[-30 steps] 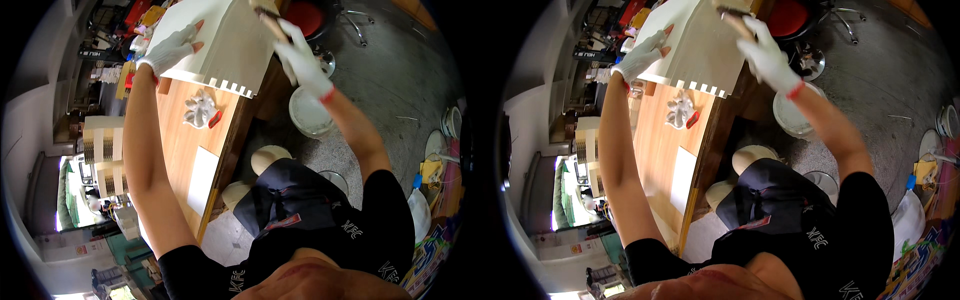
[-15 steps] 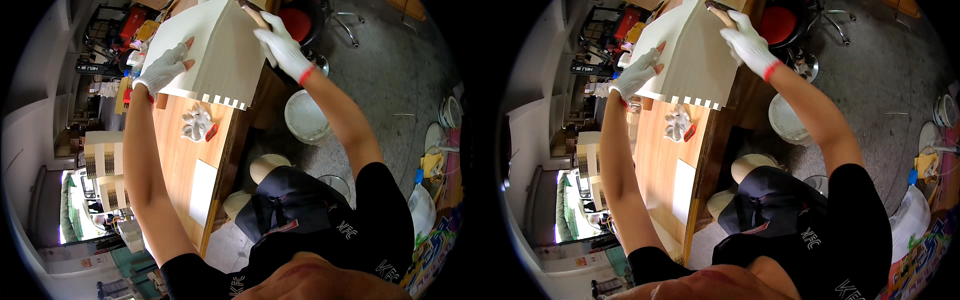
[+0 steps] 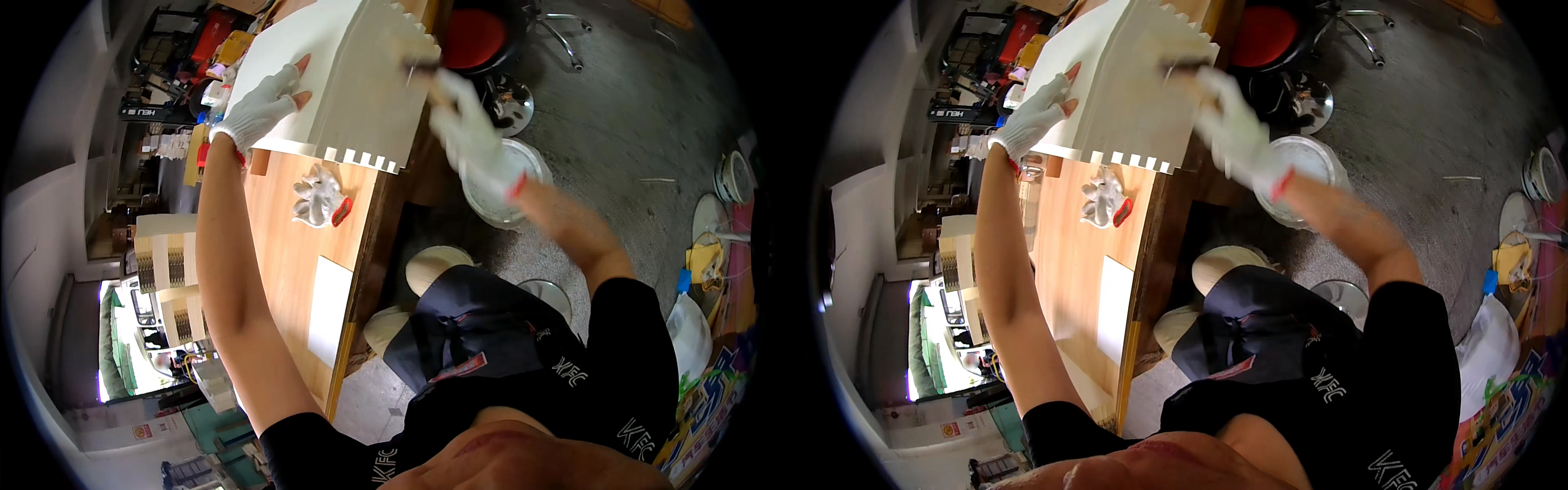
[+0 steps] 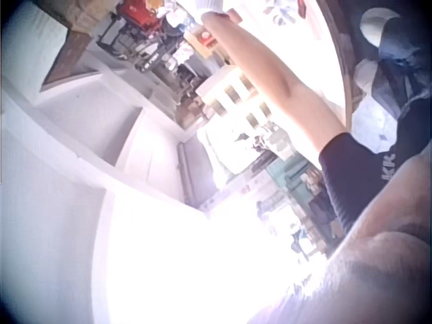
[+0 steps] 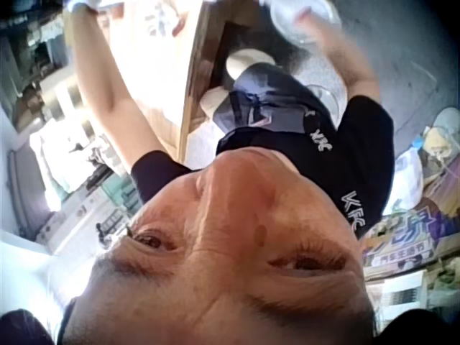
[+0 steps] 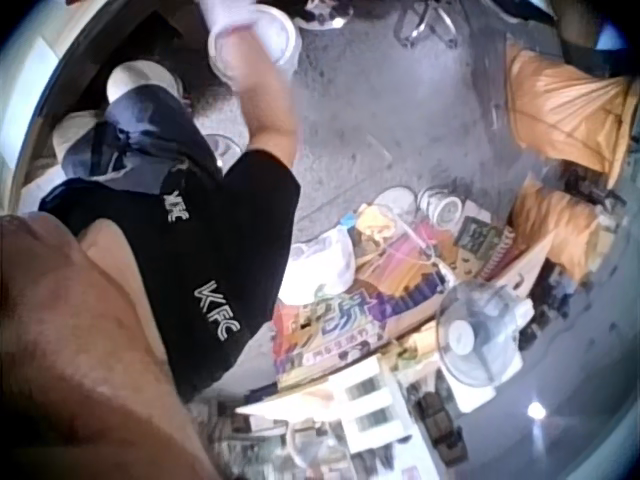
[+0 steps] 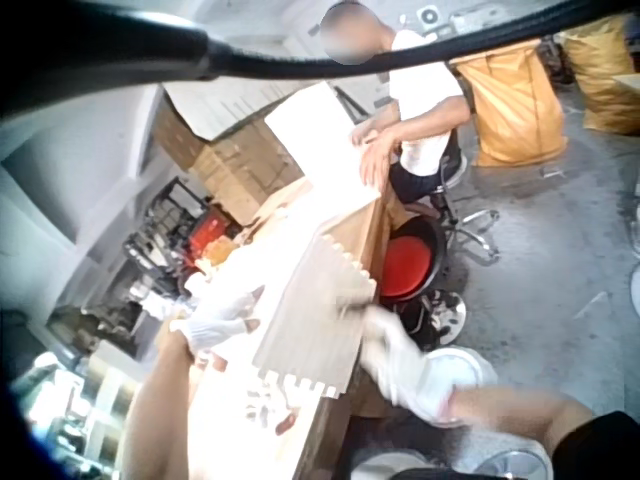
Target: The person applies a liquid to the edges of stacked paper products using a brush and moves the stacks on a workbench.
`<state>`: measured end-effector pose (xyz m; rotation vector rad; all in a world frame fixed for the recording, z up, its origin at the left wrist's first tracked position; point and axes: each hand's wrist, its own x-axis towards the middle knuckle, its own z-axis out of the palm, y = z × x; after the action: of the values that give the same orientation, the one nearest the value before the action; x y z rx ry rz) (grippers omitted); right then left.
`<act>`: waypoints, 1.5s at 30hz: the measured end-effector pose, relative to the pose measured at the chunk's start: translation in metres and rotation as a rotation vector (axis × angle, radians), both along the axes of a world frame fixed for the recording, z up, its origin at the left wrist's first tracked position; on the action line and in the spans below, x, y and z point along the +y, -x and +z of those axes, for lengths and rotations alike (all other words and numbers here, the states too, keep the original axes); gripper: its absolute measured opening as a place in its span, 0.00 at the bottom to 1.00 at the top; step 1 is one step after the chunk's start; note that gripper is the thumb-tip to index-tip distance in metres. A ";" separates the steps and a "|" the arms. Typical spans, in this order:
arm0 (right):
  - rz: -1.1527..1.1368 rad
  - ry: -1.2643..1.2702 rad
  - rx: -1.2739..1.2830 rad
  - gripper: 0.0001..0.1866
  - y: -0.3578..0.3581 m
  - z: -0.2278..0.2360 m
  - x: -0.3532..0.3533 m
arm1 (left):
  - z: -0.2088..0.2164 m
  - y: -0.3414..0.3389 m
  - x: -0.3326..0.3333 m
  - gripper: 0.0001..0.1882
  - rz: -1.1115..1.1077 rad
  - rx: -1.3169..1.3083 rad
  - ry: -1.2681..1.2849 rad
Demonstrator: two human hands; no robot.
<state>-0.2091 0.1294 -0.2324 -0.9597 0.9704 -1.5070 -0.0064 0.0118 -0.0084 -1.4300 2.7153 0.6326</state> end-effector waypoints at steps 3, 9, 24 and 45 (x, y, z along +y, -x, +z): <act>0.036 -0.171 -0.274 0.34 0.037 -0.010 -0.063 | 0.004 0.010 -0.003 0.10 -0.002 -0.048 -0.024; 0.269 -0.164 -0.377 0.31 -0.005 -0.035 0.022 | -0.003 -0.005 -0.013 0.11 0.004 0.025 -0.052; 0.654 -0.232 -0.435 0.32 -0.072 -0.033 0.132 | -0.005 -0.008 -0.022 0.33 -0.055 -0.088 -0.035; 0.234 -0.163 0.002 0.31 -0.028 0.035 0.041 | -0.002 -0.014 -0.013 0.34 -0.085 -0.031 -0.022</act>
<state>-0.1808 0.1704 -0.1977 -0.9226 0.9330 -1.2135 0.0081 -0.0014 -0.0106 -1.2999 2.7198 0.6274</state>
